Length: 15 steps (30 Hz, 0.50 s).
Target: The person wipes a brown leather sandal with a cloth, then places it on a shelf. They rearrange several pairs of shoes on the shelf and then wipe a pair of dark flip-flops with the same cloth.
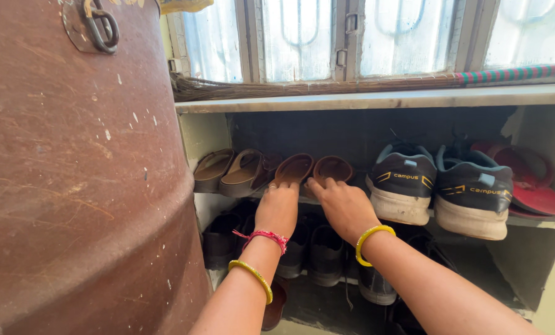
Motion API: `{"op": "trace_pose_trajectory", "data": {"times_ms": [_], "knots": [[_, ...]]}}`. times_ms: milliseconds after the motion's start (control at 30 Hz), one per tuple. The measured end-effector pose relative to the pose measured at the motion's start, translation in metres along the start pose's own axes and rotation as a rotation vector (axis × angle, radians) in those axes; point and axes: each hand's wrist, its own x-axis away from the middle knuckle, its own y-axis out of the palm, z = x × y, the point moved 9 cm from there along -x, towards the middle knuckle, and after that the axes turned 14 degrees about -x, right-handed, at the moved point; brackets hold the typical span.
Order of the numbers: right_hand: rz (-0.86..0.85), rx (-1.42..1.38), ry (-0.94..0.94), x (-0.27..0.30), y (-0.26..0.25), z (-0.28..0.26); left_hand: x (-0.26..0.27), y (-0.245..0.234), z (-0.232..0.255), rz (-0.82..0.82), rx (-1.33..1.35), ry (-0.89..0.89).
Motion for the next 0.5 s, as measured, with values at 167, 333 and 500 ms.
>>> {"op": "trace_pose_trajectory", "data": {"times_ms": [167,333,500], "knots": [[-0.031,0.023,0.058,0.01,-0.004,0.009,-0.004,-0.008,0.006,0.054,-0.072,-0.03],[-0.019,0.062,0.089,0.019,-0.007,0.019,-0.007,-0.011,0.023,0.051,-0.152,0.024],[-0.093,0.032,0.114,0.019,0.004,0.025,0.0,-0.023,0.043,0.104,-0.039,0.065]]}}
